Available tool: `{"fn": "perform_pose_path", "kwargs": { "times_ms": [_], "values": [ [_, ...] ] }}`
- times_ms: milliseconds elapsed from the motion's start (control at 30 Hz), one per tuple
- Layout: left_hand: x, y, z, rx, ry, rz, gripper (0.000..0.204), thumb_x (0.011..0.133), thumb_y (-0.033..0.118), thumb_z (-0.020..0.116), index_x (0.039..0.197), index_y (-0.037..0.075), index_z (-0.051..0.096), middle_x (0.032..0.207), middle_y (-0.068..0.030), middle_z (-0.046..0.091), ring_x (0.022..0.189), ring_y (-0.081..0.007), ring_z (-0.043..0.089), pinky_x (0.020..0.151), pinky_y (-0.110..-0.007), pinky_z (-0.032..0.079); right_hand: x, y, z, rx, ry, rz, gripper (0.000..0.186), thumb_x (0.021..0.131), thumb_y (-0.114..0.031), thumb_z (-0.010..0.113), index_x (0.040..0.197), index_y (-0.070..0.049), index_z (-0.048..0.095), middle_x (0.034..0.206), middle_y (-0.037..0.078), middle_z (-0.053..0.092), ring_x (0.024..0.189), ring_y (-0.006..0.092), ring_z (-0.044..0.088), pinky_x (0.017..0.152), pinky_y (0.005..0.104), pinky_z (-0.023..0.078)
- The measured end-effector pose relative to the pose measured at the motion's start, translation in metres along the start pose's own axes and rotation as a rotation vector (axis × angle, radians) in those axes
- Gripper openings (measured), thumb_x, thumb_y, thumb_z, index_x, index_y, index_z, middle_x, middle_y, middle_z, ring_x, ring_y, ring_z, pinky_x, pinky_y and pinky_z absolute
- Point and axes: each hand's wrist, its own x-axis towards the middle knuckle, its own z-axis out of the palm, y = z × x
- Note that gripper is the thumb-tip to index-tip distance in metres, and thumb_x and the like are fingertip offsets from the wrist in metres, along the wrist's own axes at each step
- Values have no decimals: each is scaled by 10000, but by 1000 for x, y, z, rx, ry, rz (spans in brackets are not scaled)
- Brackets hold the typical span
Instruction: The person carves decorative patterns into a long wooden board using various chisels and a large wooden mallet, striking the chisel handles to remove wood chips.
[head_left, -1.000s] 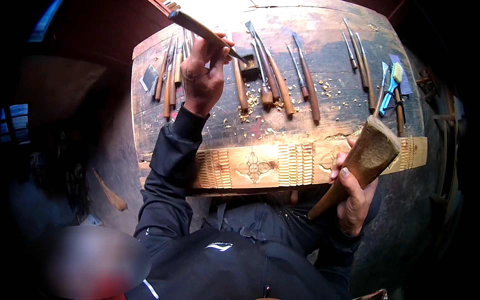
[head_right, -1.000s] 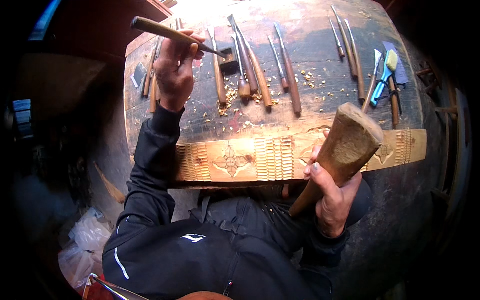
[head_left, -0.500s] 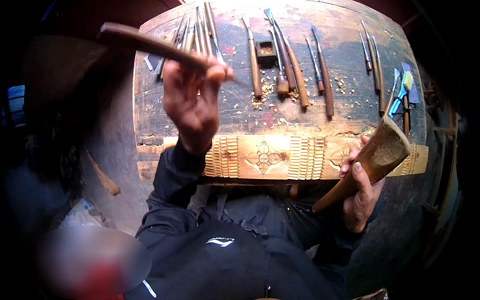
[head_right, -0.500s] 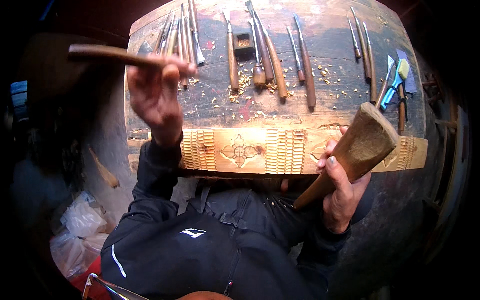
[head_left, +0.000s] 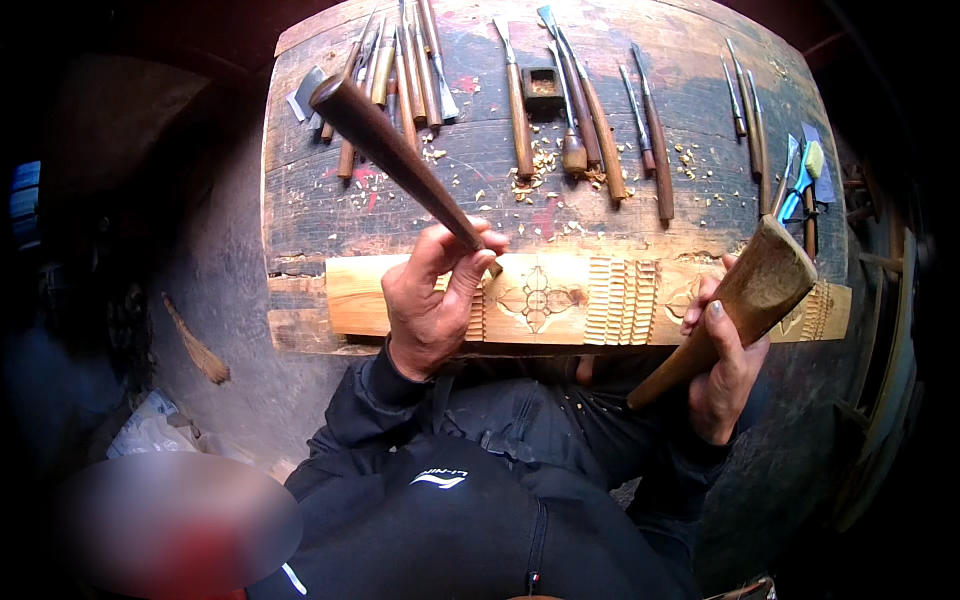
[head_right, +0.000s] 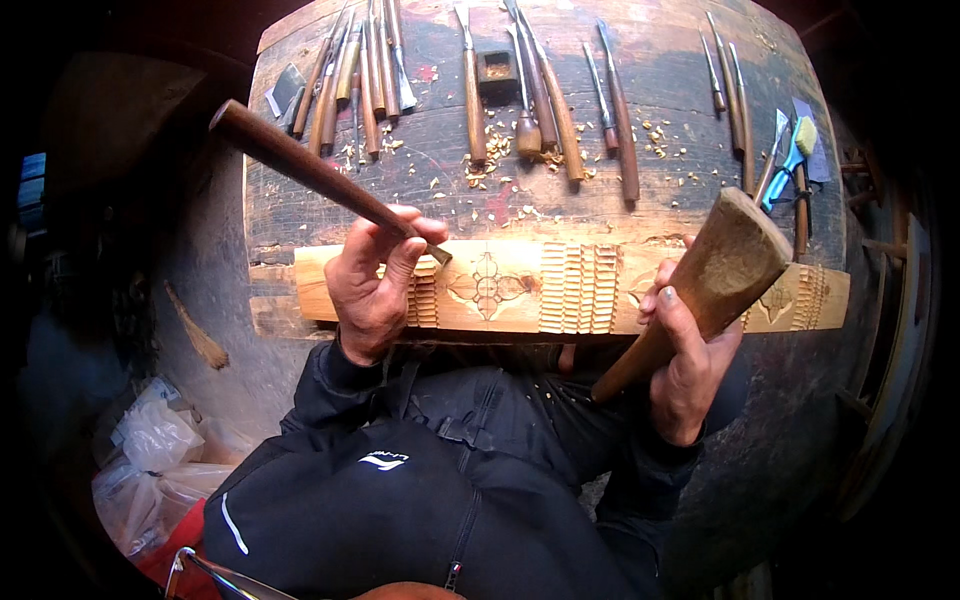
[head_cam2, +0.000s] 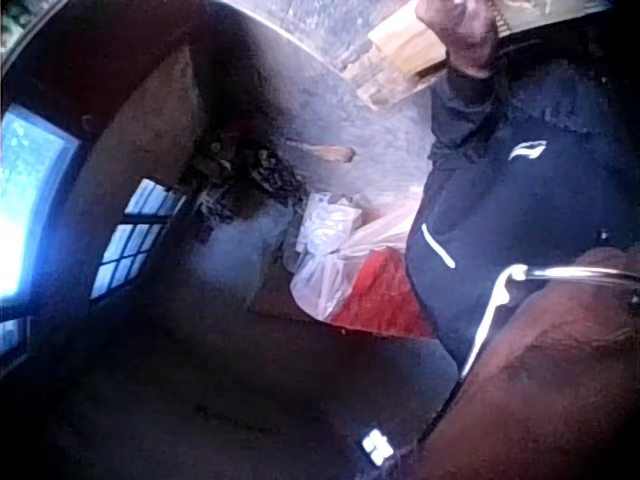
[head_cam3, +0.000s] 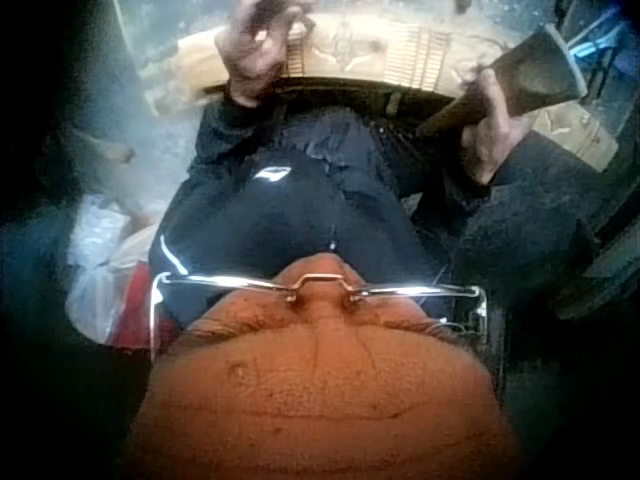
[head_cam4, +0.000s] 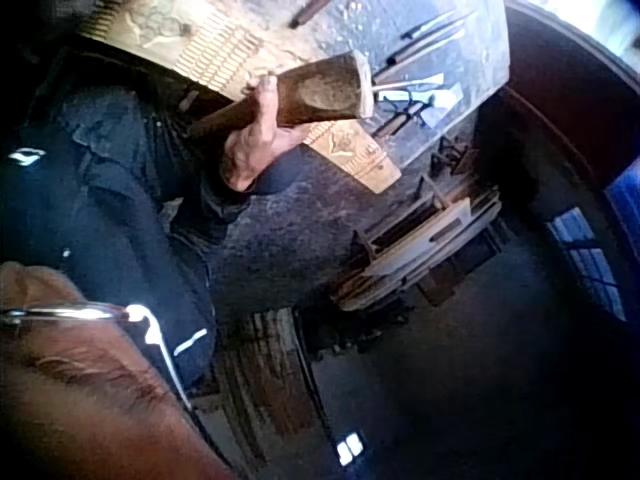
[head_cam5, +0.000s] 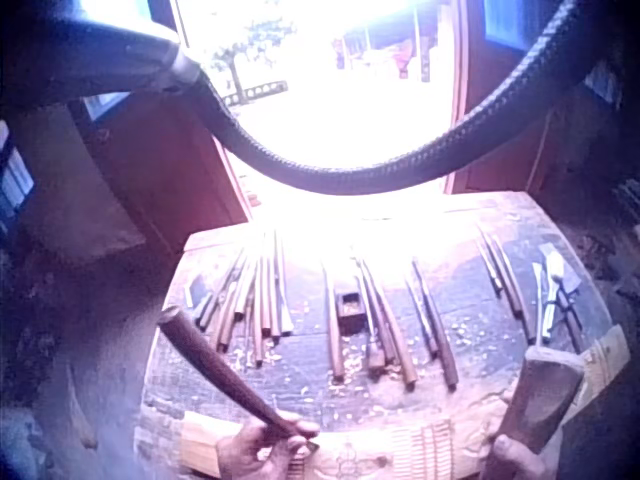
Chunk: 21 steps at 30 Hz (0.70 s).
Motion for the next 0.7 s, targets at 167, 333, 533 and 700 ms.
{"fn": "perform_pose_path", "kwargs": {
  "times_ms": [167,333,533,700],
  "values": [
    [-24,-20,8,-145,86,-28,164,1057,-36,679,1213,-32,629,1118,-153,799,1050,-194,774,928,-327,635,0,0,5,-33,-9,6,636,955,-134,745,1516,40,500,1116,107,700,884,160,674,832,315,557],
    [-32,-23,23,-303,81,-3,181,1073,-46,641,1241,-29,576,1147,-182,785,1100,-228,762,950,-361,645,0,0,5,-75,5,12,649,947,-167,756,1512,37,509,1105,104,712,885,159,684,843,314,561],
    [-32,-24,20,-286,53,-107,194,1072,-41,645,1248,-25,563,1140,-195,778,1127,-265,766,976,-377,639,2,0,7,-111,15,12,666,931,-196,759,1508,33,519,1081,102,722,872,161,688,851,319,563],
    [-34,-28,20,-331,67,-128,203,1068,-48,650,1250,-22,565,1131,-192,779,1128,-268,768,998,-384,627,1,0,8,-116,13,22,668,928,-181,755,1514,34,517,1086,99,722,864,159,684,850,319,561]
  ]
}}
